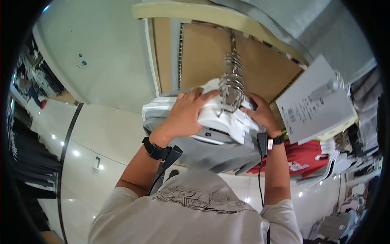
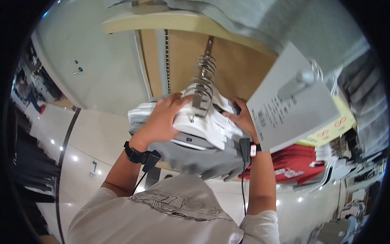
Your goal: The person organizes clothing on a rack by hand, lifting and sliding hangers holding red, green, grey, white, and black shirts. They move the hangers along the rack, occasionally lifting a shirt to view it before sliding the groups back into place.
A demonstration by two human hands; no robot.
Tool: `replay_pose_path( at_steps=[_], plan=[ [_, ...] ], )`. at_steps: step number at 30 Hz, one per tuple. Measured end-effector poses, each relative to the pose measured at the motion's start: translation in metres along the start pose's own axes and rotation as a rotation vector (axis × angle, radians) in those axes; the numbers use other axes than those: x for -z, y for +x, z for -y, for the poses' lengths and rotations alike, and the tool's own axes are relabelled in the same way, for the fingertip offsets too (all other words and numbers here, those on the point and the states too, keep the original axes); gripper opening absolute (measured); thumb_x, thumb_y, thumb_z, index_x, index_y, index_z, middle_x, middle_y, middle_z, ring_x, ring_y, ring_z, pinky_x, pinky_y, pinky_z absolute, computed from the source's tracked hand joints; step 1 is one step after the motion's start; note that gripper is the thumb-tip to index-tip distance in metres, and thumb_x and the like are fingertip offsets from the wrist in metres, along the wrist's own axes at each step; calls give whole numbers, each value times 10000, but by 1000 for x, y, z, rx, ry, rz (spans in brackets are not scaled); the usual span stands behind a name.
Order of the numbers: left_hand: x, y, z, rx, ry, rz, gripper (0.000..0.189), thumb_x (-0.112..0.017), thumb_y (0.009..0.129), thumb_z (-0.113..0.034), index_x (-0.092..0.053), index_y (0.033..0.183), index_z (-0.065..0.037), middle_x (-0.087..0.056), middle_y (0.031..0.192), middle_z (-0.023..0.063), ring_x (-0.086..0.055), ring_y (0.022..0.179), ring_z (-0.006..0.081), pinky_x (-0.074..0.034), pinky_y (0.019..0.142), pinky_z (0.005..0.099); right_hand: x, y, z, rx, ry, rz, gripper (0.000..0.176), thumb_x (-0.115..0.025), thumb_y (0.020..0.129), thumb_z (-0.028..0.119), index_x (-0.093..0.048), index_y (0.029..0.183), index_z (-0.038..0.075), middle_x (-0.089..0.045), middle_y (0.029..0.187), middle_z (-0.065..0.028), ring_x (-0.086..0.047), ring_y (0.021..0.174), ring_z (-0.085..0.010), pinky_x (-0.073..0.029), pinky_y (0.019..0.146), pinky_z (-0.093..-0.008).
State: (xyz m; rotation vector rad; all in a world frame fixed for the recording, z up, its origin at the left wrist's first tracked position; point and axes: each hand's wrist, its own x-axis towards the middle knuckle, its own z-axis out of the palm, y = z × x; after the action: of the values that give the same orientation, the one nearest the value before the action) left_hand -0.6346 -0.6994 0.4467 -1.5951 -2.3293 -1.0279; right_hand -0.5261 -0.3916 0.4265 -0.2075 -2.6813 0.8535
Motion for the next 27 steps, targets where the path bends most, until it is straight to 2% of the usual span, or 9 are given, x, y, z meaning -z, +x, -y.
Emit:
replay_pose_path(
  at_steps=[2,5,8,13,16,17,20,23,27],
  plan=[
    [-7,-4,1,-1,37,-8,894,-762,658,-60,-448,1492,-122,-487,1432,221,-473,1311,398,-333,1099,442,-8,0,-8,40,-95,-92,627,-853,789,285,-625,1306,13,-660,1254,-192,-631,1173,-339,-472,1041,-388],
    [-7,-4,1,-29,15,-130,925,-709,643,25,-463,1501,-218,-525,1331,181,-504,1253,372,-345,1072,427,-8,-11,-16,120,-181,-186,572,-818,829,273,-627,1307,23,-648,1275,-184,-613,1204,-325,-458,1059,-385],
    [-11,-3,5,-51,20,-135,925,-711,640,27,-464,1498,-213,-529,1315,181,-510,1238,370,-348,1069,424,-7,-42,-20,-88,-60,-257,532,-795,849,248,-626,1300,23,-646,1277,-176,-606,1211,-320,-450,1064,-387],
    [-17,4,19,-66,52,-89,893,-708,638,3,-477,1481,-182,-546,1325,195,-543,1192,389,-383,990,454,-21,-104,5,-70,-63,-524,297,-724,903,145,-683,1170,20,-671,1175,-164,-619,1130,-323,-458,1018,-398],
    [-24,3,29,-112,50,-110,861,-668,650,17,-476,1476,-133,-542,1370,209,-536,1216,400,-378,996,453,-28,-129,19,-30,-15,-525,312,-738,899,164,-681,1169,17,-662,1159,-156,-618,1101,-328,-460,1010,-400],
    [-24,-1,26,-110,78,-119,843,-633,649,40,-463,1469,-59,-536,1415,229,-531,1233,430,-401,1014,475,-26,-130,23,80,-32,-484,385,-799,860,241,-699,1161,23,-646,1180,-166,-617,1089,-360,-504,923,-412],
    [-33,-8,32,-85,5,-177,852,-612,654,56,-436,1485,-15,-546,1421,243,-529,1241,457,-425,1041,498,-36,-136,44,30,101,-369,432,-827,828,286,-701,1148,24,-646,1135,-168,-621,1041,-352,-511,894,-418],
    [-37,-10,27,-54,57,-218,918,-486,656,103,-397,1557,-57,-552,1467,181,-543,1271,414,-410,1111,417,-36,-132,55,72,-25,-363,503,-840,798,310,-657,1151,3,-633,1081,-165,-613,1010,-360,-516,865,-438],
    [-37,-11,24,-68,12,-208,950,-464,637,115,-380,1568,-60,-523,1514,159,-532,1314,393,-396,1137,411,-43,-120,74,53,-134,-216,527,-824,795,226,-598,1236,46,-644,1100,-183,-631,1023,-380,-517,872,-450]
  ],
)
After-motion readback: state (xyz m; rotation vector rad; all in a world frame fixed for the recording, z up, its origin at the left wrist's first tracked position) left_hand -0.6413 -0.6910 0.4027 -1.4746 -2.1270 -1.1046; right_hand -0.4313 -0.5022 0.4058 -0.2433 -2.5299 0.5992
